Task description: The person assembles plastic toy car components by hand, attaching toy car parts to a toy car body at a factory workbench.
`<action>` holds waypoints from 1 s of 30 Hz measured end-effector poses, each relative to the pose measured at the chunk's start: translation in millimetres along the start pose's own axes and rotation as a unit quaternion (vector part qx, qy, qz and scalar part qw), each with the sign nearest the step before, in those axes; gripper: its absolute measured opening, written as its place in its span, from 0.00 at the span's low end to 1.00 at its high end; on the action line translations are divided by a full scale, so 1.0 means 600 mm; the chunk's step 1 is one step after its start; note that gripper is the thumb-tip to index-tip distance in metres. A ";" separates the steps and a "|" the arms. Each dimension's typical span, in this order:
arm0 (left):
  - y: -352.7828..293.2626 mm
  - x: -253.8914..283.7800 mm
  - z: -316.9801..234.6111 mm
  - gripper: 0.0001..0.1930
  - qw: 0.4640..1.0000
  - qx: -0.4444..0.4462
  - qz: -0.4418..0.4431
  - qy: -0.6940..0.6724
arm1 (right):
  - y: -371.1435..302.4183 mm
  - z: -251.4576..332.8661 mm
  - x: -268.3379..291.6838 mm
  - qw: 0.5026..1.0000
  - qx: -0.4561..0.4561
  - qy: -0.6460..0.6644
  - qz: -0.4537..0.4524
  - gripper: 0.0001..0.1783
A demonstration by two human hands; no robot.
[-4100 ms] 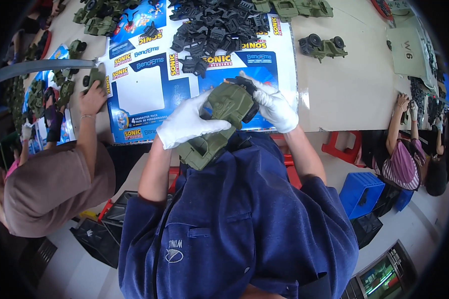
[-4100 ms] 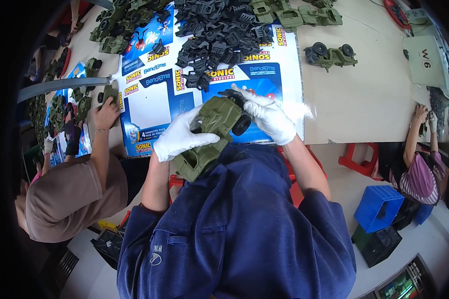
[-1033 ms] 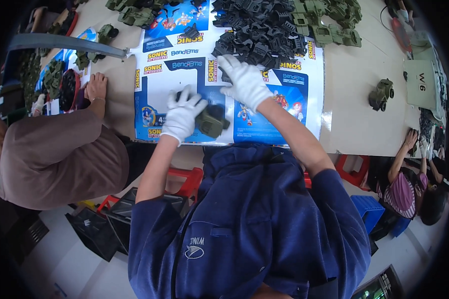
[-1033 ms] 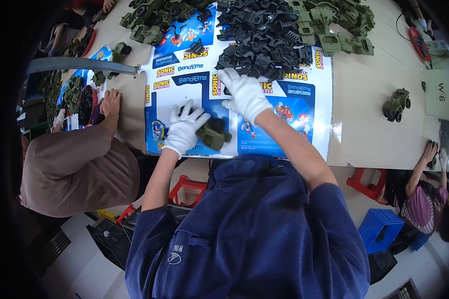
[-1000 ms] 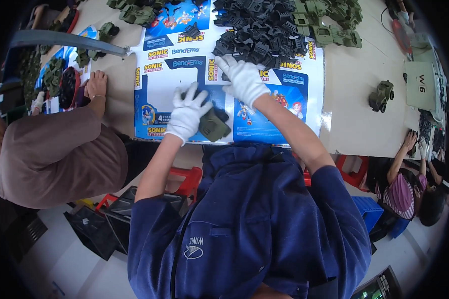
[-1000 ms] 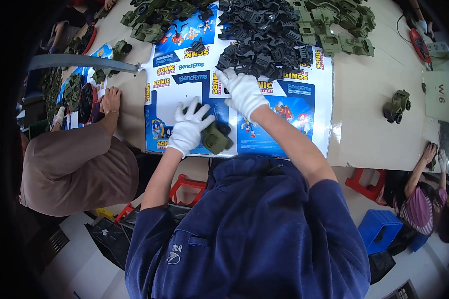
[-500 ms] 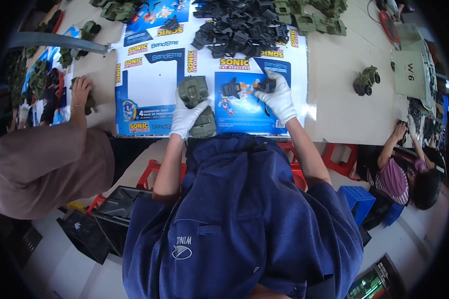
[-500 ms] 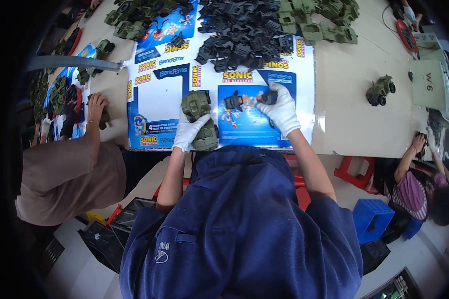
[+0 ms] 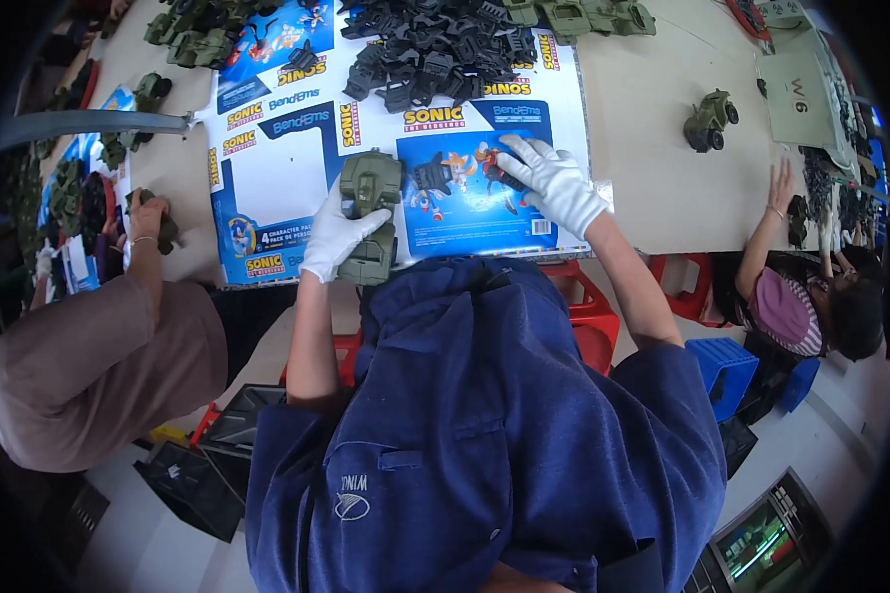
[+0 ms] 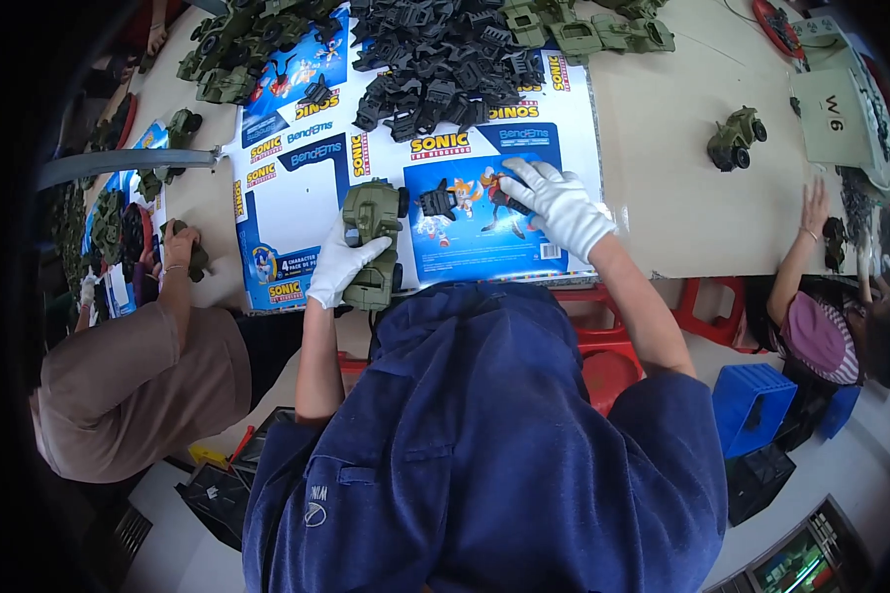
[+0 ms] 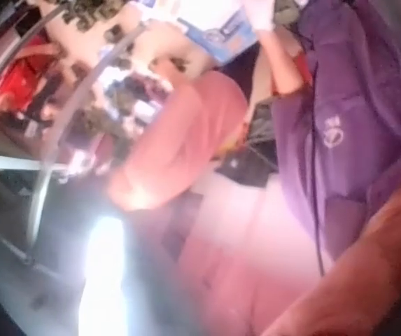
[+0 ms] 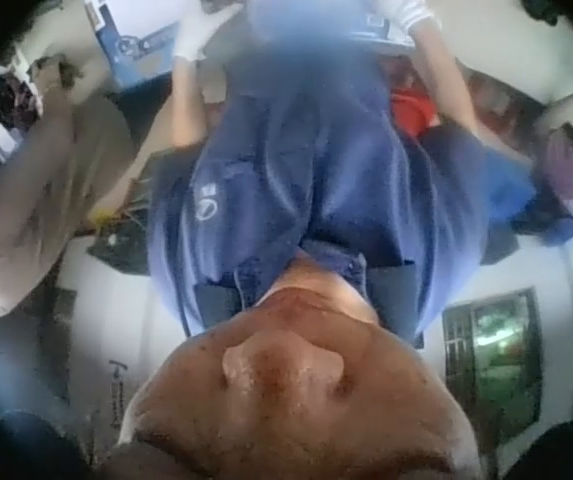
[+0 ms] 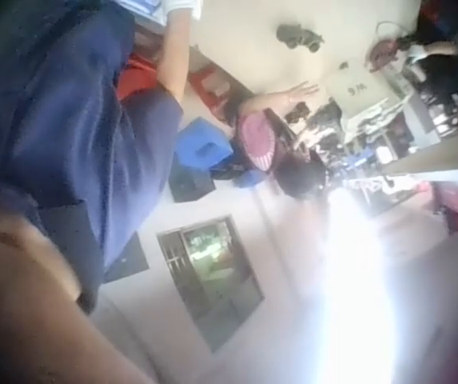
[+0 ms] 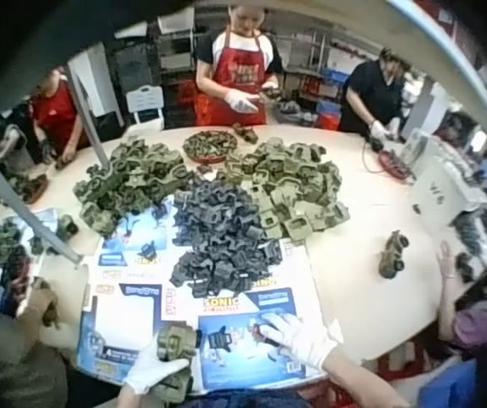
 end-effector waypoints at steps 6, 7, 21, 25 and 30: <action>-0.034 -0.003 -0.082 0.43 0.989 -0.061 -0.045 0.124 | 0.029 0.034 -0.006 0.959 -0.280 0.045 -0.009 0.49; -0.035 -0.008 -0.087 0.43 0.990 -0.060 -0.044 0.124 | 0.032 0.038 -0.025 0.959 -0.280 0.045 -0.008 0.49; -0.018 -0.042 -0.093 0.42 0.993 -0.097 0.057 -0.034 | 0.013 -0.005 -0.080 0.979 -0.152 0.067 -0.116 0.26; -0.046 -0.035 -0.141 0.40 0.982 -0.079 0.137 -0.107 | 0.028 0.032 -0.019 0.735 -0.093 0.655 -0.150 0.27; -0.060 -0.039 -0.183 0.35 0.974 -0.078 0.206 -0.055 | 0.040 0.068 -0.004 0.545 -0.028 0.837 -0.035 0.30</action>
Point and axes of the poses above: each hand's wrist, its own y-axis towards the middle knuckle, its own x-axis out of the back of the hand, z = x × y, the point moved 3 cm from there along y, towards the middle knuckle, and after that the axes turned 8 degrees about y, right-handed, at the moved point
